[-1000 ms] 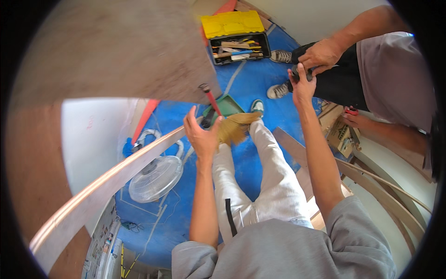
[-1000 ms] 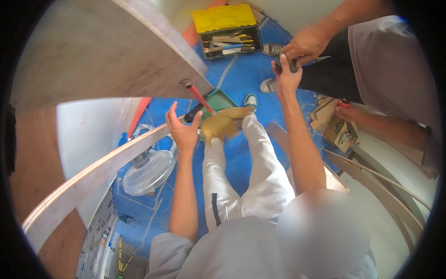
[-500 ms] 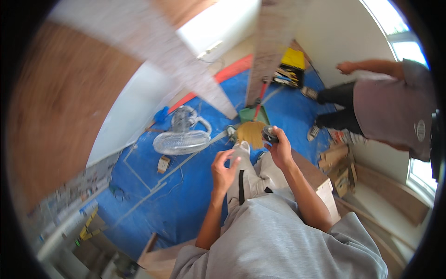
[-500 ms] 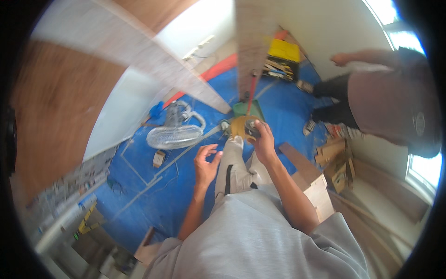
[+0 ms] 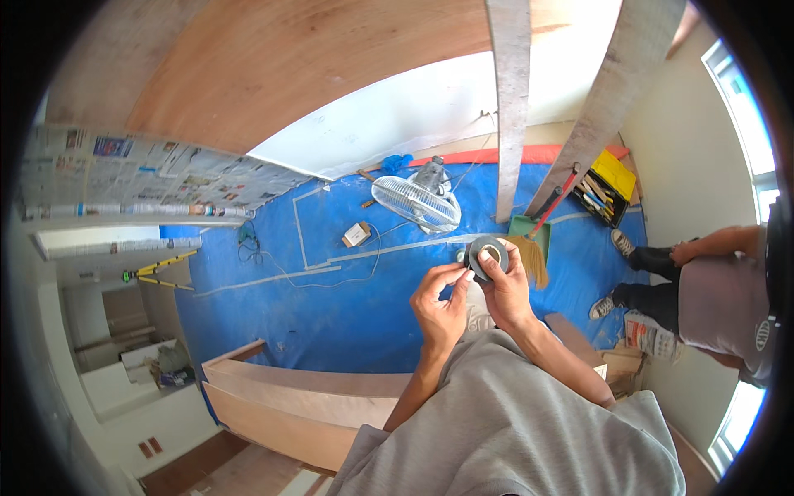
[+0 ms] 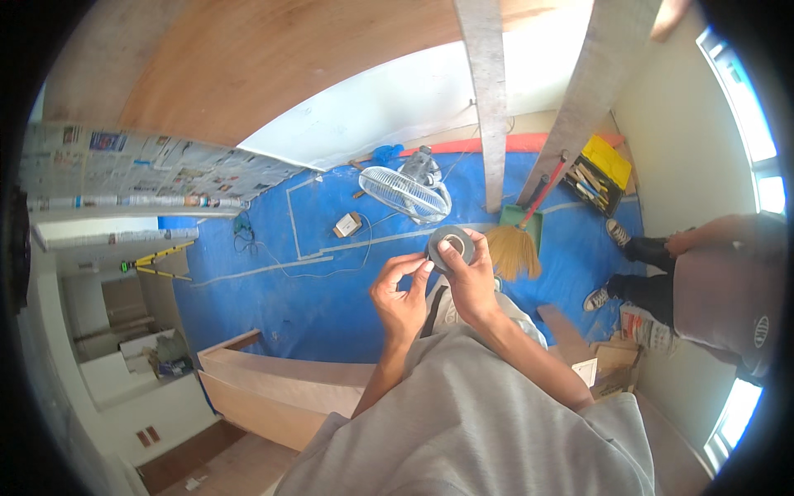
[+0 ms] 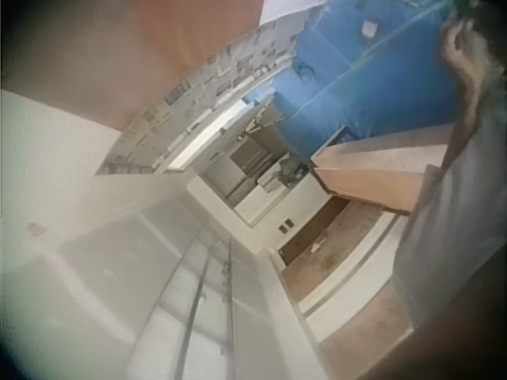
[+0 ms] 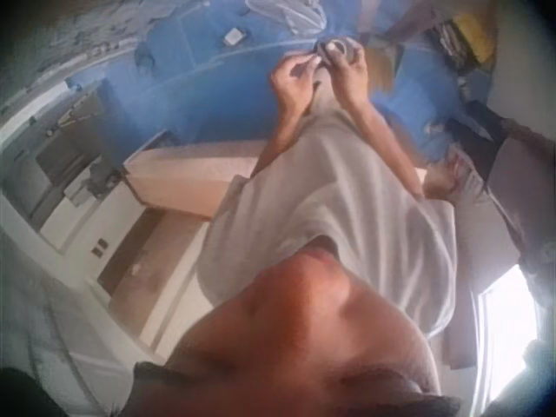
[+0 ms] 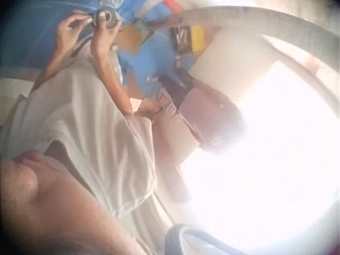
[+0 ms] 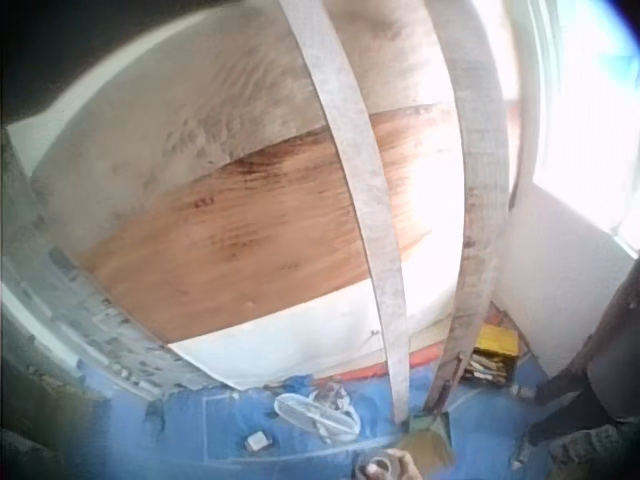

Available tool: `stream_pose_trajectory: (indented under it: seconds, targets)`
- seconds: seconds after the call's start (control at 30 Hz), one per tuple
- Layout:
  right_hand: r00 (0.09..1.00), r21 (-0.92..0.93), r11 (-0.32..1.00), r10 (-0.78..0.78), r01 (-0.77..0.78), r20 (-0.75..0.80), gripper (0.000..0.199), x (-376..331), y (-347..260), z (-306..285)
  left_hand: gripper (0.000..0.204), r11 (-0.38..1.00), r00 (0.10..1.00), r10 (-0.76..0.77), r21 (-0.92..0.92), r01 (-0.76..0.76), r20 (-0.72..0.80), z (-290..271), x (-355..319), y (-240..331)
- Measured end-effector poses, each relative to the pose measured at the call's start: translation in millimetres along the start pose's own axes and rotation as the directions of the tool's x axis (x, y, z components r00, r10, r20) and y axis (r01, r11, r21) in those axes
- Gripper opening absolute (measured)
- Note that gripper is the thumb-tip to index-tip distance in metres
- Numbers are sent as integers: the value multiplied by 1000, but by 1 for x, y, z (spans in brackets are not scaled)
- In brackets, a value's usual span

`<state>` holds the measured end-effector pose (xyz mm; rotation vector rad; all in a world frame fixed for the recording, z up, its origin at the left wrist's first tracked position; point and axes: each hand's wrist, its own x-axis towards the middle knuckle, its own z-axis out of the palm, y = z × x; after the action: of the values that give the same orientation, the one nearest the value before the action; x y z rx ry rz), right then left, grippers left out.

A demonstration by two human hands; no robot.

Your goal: The person uses a cordless drill to fasten screws into a large wooden panel, then sweeps sawdust from the floor with a broom and dustpan. Another person assists by holding the panel during assembly.

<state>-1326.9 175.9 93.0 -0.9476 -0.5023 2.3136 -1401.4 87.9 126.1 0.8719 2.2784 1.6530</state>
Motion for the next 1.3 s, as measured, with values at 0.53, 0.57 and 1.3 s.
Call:
stream_pose_trajectory:
  seconds: [0.53,0.57,1.3]
  targets:
    - [837,-598,798,377,-76,397,39,-12,237,228,12,989,961,52,147,-12,-273,-348,11,-123]
    - [826,-638,762,429,-114,365,38,-13,271,249,13,996,945,-33,72,59,-324,-378,9,-134]
    - [354,-981,-40,929,-189,-106,44,95,829,580,32,788,592,-614,-445,426,-522,-842,44,-482]
